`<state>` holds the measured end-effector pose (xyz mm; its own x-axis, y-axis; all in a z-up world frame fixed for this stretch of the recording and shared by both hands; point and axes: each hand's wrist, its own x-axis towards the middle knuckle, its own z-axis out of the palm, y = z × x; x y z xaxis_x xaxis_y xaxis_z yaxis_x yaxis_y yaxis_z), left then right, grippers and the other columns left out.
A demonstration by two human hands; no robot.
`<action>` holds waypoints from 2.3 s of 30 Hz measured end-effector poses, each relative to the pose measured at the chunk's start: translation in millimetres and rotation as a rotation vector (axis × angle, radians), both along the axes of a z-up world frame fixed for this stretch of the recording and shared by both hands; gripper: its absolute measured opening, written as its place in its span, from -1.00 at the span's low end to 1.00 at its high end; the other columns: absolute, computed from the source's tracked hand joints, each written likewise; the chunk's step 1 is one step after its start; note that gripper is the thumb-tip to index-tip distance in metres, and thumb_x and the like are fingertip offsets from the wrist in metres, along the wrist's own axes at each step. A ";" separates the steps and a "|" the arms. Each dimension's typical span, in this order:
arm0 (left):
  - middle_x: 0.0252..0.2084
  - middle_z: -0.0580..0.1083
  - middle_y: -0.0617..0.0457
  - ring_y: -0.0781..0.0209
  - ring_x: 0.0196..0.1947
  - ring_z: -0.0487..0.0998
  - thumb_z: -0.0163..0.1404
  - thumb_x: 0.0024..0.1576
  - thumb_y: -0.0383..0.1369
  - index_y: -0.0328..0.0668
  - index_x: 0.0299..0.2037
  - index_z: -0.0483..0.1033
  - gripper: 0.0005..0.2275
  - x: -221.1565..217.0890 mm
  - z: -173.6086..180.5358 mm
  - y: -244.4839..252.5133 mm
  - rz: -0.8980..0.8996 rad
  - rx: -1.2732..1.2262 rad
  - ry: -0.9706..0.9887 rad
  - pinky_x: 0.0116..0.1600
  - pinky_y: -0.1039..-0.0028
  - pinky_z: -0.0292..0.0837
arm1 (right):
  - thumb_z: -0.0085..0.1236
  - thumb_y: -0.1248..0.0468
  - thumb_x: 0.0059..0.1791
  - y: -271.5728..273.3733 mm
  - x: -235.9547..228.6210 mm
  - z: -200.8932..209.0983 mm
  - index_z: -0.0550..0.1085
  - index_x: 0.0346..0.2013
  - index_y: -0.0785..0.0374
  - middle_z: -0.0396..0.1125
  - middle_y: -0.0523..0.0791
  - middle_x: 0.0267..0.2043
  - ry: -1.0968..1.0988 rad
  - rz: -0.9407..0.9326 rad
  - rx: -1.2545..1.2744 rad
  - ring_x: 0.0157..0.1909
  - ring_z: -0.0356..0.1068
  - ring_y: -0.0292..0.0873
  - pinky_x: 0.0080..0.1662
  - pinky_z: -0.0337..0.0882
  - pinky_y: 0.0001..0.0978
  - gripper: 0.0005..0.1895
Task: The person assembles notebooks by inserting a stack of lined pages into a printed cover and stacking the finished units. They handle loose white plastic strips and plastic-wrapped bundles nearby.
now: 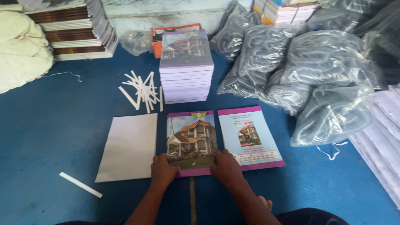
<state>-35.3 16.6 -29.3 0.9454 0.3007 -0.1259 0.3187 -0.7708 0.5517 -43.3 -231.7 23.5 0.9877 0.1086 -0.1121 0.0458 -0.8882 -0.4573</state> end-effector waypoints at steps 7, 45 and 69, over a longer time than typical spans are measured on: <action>0.06 0.37 -0.18 -0.22 0.07 0.47 0.39 -0.19 -0.23 -0.14 0.10 0.44 -0.38 0.4 -3.2 0.9 0.001 0.017 0.010 0.17 0.13 0.45 | 0.27 0.14 -0.11 -31.4 12.2 35.9 0.44 0.07 0.27 0.33 0.11 0.08 0.011 -0.035 -0.043 0.15 0.38 0.18 0.13 0.43 0.00 -0.49; 0.16 0.37 -0.22 -0.16 0.12 0.49 0.38 -0.18 -0.20 -0.25 0.32 0.33 -0.19 4.4 -31.7 12.2 -0.031 -0.003 -0.045 0.22 0.17 0.44 | 0.42 -0.10 -0.18 -122.7 7.6 18.2 0.37 0.27 0.17 0.19 0.09 0.34 0.296 -0.051 -0.300 0.37 0.21 0.22 0.29 0.35 0.00 -0.17; 0.12 0.30 -0.23 -0.24 0.10 0.37 0.23 -0.06 -0.22 -0.03 0.29 0.41 -0.37 -5.4 -31.5 1.9 -0.107 0.085 -0.112 0.20 0.09 0.39 | 0.30 -0.02 -0.06 -129.4 10.3 41.8 0.33 0.33 0.17 0.11 0.08 0.43 0.308 -0.557 -0.204 0.42 0.16 0.15 0.25 0.39 0.02 -0.27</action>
